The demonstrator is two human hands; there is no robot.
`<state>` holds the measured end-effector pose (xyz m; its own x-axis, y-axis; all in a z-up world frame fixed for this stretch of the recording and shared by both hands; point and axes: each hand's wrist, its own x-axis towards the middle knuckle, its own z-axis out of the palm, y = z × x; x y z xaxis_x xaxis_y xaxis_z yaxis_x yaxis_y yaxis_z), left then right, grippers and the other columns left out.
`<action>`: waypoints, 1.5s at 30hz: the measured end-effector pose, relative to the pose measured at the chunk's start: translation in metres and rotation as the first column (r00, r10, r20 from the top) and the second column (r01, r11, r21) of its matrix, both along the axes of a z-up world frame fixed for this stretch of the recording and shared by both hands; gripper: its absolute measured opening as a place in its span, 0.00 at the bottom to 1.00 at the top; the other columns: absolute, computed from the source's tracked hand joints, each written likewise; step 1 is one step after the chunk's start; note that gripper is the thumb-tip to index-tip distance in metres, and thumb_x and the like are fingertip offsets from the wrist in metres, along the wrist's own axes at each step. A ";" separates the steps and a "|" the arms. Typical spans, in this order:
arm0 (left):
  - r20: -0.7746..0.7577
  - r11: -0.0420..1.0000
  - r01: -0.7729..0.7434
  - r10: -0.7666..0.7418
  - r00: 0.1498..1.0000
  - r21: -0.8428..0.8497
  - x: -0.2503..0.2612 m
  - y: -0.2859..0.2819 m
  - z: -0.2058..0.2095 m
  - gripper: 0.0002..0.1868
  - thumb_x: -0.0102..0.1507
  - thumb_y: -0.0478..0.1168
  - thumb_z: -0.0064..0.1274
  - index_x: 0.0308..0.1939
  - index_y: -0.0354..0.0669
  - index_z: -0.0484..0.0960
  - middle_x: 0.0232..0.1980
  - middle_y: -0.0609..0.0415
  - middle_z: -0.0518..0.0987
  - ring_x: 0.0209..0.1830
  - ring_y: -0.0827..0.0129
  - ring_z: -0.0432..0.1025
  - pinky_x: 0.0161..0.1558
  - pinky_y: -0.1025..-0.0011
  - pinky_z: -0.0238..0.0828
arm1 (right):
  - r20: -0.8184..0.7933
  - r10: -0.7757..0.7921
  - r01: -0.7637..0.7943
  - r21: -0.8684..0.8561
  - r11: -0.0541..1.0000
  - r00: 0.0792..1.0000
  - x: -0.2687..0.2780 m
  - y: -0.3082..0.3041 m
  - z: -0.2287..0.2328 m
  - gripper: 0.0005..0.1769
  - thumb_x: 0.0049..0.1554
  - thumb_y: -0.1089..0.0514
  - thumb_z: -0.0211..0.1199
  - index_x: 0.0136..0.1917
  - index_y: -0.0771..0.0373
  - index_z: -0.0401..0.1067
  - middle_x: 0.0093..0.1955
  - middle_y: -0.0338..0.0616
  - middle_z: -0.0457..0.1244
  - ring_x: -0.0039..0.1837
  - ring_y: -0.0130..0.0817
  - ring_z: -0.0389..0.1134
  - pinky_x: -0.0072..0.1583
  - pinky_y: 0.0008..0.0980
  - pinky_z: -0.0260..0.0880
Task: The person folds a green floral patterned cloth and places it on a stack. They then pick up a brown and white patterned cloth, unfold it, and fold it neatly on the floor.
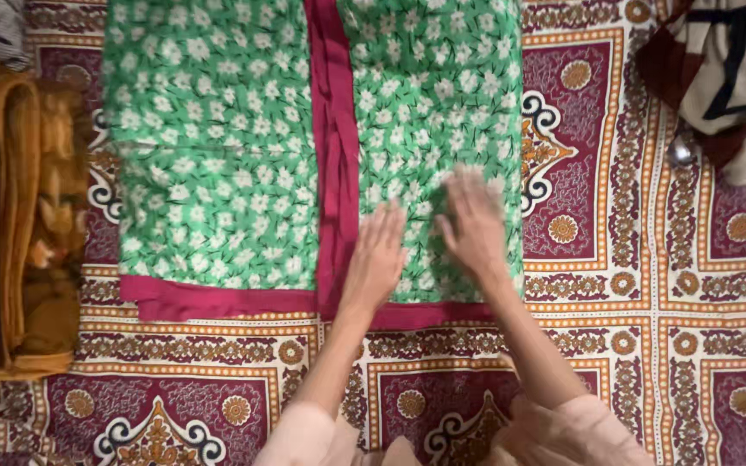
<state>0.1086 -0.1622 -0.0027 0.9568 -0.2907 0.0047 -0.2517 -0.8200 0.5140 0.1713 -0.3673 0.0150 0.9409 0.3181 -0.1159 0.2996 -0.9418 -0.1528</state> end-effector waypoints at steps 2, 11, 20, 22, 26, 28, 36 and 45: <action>-0.057 0.989 0.124 -0.120 0.991 0.075 0.019 -0.004 -0.012 0.37 0.71 0.54 0.40 0.81 0.50 0.46 0.85 0.56 0.45 0.85 0.51 0.39 0.80 0.44 0.36 | -0.067 0.047 -0.049 -0.031 0.998 0.997 -0.001 0.007 -0.007 0.40 0.67 0.37 0.42 0.85 0.51 0.38 0.88 0.37 0.35 0.87 0.35 0.32 0.82 0.48 0.24; -0.180 0.968 0.201 -0.173 0.968 0.151 0.033 0.017 -0.036 0.38 0.66 0.63 0.45 0.80 0.76 0.51 0.84 0.73 0.44 0.85 0.53 0.34 0.76 0.32 0.28 | 0.076 -0.428 0.428 0.020 0.904 0.901 -0.016 -0.024 -0.019 0.45 0.69 0.30 0.42 0.84 0.65 0.43 0.87 0.57 0.37 0.86 0.51 0.37 0.81 0.52 0.33; -0.123 0.990 0.048 -0.032 0.992 0.130 0.005 0.020 -0.042 0.32 0.73 0.58 0.37 0.81 0.66 0.54 0.86 0.64 0.45 0.85 0.54 0.36 0.79 0.38 0.29 | -0.394 -0.776 0.866 0.131 0.483 0.493 -0.060 -0.049 -0.009 0.59 0.50 0.24 0.62 0.77 0.69 0.57 0.65 0.63 0.63 0.62 0.55 0.68 0.63 0.52 0.68; -0.106 0.977 0.018 0.005 0.994 0.212 -0.005 0.022 -0.042 0.31 0.73 0.57 0.36 0.80 0.66 0.53 0.85 0.65 0.43 0.83 0.50 0.35 0.77 0.40 0.27 | -0.400 -0.767 0.846 0.046 0.531 0.502 -0.058 -0.064 -0.010 0.62 0.49 0.21 0.68 0.75 0.72 0.58 0.66 0.66 0.63 0.65 0.56 0.66 0.65 0.54 0.65; -0.266 0.979 0.005 0.050 0.963 0.201 -0.025 0.046 -0.034 0.33 0.70 0.51 0.40 0.79 0.61 0.54 0.83 0.64 0.43 0.82 0.54 0.35 0.75 0.37 0.25 | -0.581 -0.696 0.904 0.212 0.371 0.422 -0.044 -0.079 -0.009 0.56 0.41 0.29 0.76 0.69 0.71 0.65 0.61 0.58 0.67 0.58 0.44 0.70 0.60 0.45 0.70; -0.325 0.996 -0.009 0.039 0.945 0.094 -0.031 0.059 -0.028 0.31 0.71 0.41 0.41 0.80 0.59 0.60 0.86 0.63 0.50 0.84 0.59 0.40 0.76 0.38 0.28 | -0.672 -0.627 0.915 0.229 0.332 0.395 -0.037 -0.080 0.003 0.49 0.41 0.35 0.77 0.66 0.68 0.71 0.57 0.54 0.70 0.54 0.40 0.73 0.57 0.41 0.72; -0.586 0.675 -0.383 -0.091 0.805 -0.631 -0.003 0.129 0.041 0.23 0.72 0.45 0.45 0.72 0.46 0.72 0.72 0.53 0.76 0.75 0.61 0.68 0.73 0.67 0.59 | -0.493 -0.599 0.768 0.508 0.391 0.631 -0.016 0.033 0.100 0.30 0.46 0.45 0.77 0.54 0.67 0.77 0.43 0.47 0.72 0.40 0.37 0.73 0.43 0.40 0.74; -0.650 0.468 -0.593 0.050 0.758 -0.655 0.061 0.261 0.119 0.44 0.67 0.59 0.50 0.81 0.44 0.53 0.79 0.47 0.62 0.77 0.61 0.58 0.71 0.62 0.55 | -0.002 -0.213 0.164 0.642 0.749 0.977 -0.012 0.303 0.144 0.22 0.49 0.56 0.72 0.55 0.64 0.74 0.43 0.56 0.69 0.43 0.56 0.71 0.45 0.49 0.71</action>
<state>0.1694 0.0989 0.1162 0.8990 -0.0838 -0.4300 0.4351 0.0572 0.8986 0.1598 -0.0642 0.1588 0.9873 0.1109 0.1138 0.1589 -0.6729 -0.7225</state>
